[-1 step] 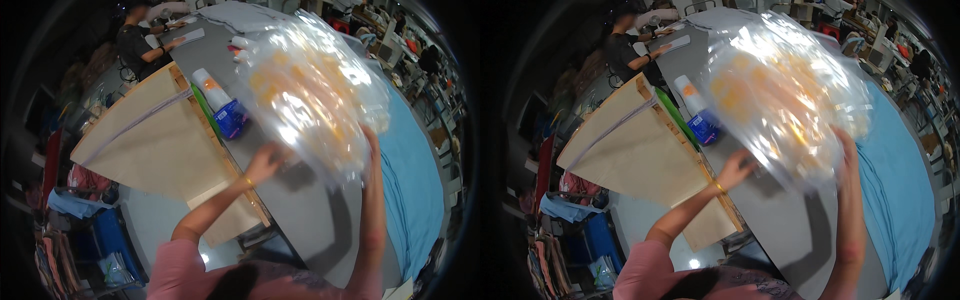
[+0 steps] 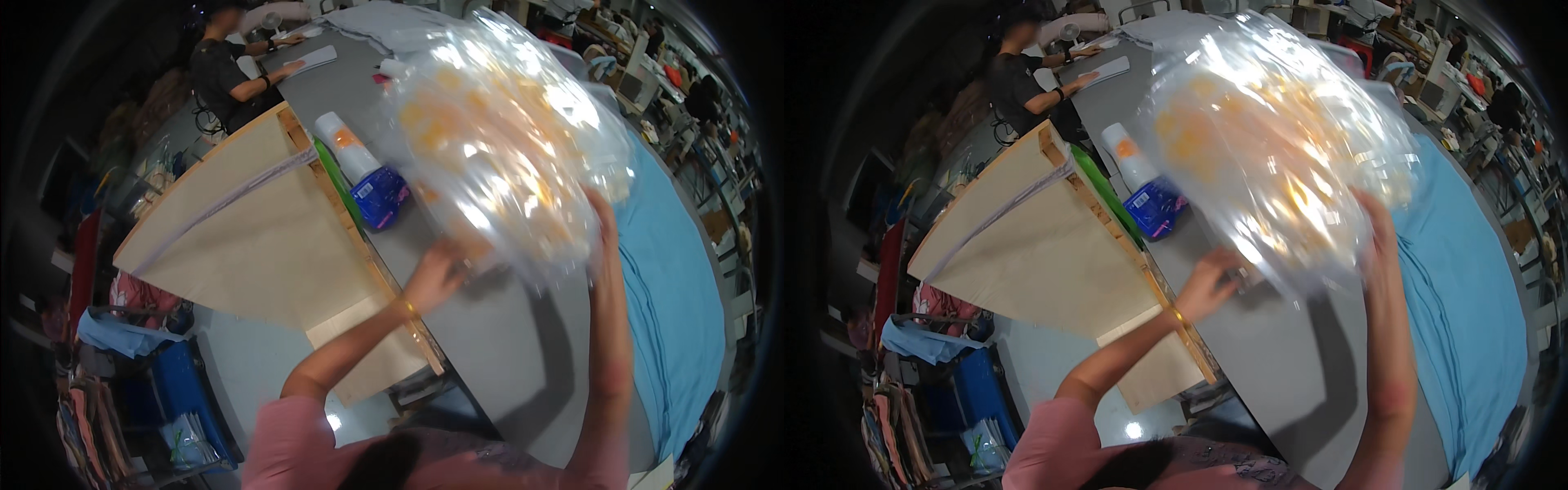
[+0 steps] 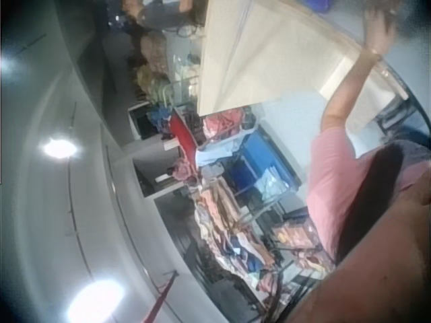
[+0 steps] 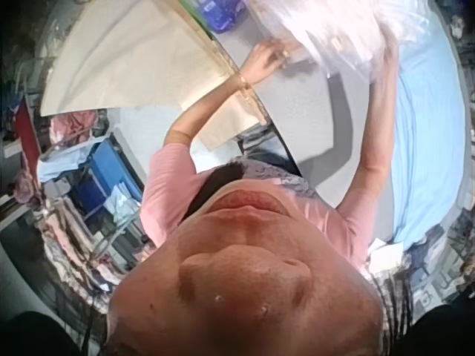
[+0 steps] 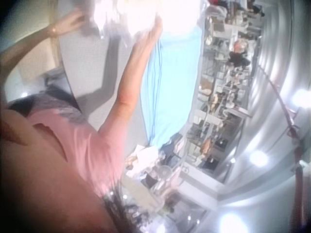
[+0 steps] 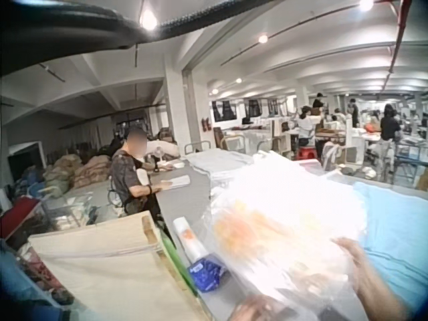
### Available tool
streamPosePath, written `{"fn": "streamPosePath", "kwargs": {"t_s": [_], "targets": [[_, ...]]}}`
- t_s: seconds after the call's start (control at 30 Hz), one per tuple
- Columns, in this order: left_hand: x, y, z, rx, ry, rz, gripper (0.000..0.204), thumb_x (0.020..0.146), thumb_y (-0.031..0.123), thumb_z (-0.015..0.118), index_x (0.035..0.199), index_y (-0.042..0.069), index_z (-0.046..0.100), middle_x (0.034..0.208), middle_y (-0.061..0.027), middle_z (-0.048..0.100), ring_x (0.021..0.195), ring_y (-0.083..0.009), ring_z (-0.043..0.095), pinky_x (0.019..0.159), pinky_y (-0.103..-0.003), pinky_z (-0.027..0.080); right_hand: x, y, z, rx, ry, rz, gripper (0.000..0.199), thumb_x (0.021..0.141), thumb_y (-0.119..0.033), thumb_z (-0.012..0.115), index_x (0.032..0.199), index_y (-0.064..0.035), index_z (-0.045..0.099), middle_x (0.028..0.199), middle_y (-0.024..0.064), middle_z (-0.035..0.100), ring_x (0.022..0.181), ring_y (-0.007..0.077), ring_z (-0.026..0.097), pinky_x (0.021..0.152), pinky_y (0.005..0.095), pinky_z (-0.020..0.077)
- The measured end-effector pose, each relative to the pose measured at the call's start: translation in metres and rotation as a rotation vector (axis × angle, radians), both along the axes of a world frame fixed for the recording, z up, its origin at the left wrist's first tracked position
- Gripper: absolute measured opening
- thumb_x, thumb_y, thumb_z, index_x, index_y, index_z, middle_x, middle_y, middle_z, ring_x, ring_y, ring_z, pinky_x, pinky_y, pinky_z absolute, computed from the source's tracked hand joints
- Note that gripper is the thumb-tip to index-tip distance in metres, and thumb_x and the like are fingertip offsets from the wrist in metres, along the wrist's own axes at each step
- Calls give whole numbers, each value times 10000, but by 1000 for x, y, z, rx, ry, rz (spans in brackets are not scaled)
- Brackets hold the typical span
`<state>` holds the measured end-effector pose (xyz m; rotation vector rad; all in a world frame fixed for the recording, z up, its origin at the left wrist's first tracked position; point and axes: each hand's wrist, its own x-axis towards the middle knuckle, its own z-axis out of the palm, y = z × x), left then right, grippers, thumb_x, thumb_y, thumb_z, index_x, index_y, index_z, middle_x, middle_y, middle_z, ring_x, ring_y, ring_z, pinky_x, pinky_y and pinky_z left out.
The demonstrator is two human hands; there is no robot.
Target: The person repeatedly tears off small yellow labels from a roll and applies them to clear plastic bags containing orange items on a table. The person works one bag at a time, placing each labeled bag into a pile.
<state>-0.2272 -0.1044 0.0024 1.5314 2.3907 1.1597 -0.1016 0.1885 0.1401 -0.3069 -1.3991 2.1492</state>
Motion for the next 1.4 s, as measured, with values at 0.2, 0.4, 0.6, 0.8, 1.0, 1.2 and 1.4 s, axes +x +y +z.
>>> {"fn": "streamPosePath", "kwargs": {"t_s": [0.2, 0.4, 0.6, 0.8, 1.0, 1.2, 1.4], "targets": [[17, -3, -17, -280, 261, 78, 830, 964, 513, 606, 1566, -3, 360, 1636, -307, 252, 1549, -463, 180, 1239, -614, 143, -248, -5, -2, -71, 232, 96, 261, 899, -11, 659, 1152, 51, 651, 1133, 182, 710, 1020, 301, 712, 911, 407, 608], [10, -1, 7, -291, 147, 96, 927, 942, 564, 614, 1570, -54, 322, 1634, -328, 233, 1542, -470, 194, 1245, -593, 159, -448, -52, -7, -735, 237, 238, 348, 937, -7, 585, 1261, 105, 527, 1240, 239, 618, 1119, 378, 663, 1048, 491, 535], [5, -4, 4, -275, 112, 58, 903, 971, 553, 560, 1550, -98, 320, 1643, -324, 226, 1548, -456, 188, 1249, -593, 155, -532, -68, -79, -888, 110, 172, 464, 905, 56, 559, 1340, 128, 416, 1264, 263, 552, 1104, 450, 638, 973, 603, 555], [3, -5, 6, -274, 98, 42, 897, 988, 555, 533, 1547, -111, 314, 1647, -323, 218, 1556, -435, 185, 1251, -589, 159, -536, -84, -140, -738, -46, -79, 427, 822, 137, 625, 1236, 148, 517, 1144, 262, 598, 1012, 443, 657, 870, 573, 582], [-1, -6, 8, -352, 73, 6, 894, 981, 542, 552, 1550, -107, 316, 1648, -323, 213, 1554, -448, 180, 1245, -609, 149, -547, -91, -149, -664, -96, -129, 471, 811, 155, 640, 1266, 160, 517, 1194, 278, 608, 982, 417, 674, 834, 563, 589], [4, -3, 3, -344, 165, 36, 946, 908, 538, 655, 1549, -83, 340, 1629, -330, 264, 1532, -492, 204, 1225, -639, 170, -503, -89, -125, -650, -113, 253, 647, 874, -142, 793, 1452, -90, 505, 1364, 199, 610, 1256, 403, 602, 1108, 649, 436], [-4, -5, -15, -235, 363, 25, 971, 863, 465, 738, 1554, -71, 317, 1612, -340, 281, 1508, -526, 229, 1235, -603, 169, -308, -112, -62, 875, -205, -97, 604, 691, -289, 864, 1160, 31, 657, 1243, 250, 664, 1149, 416, 641, 959, 577, 506]]}}
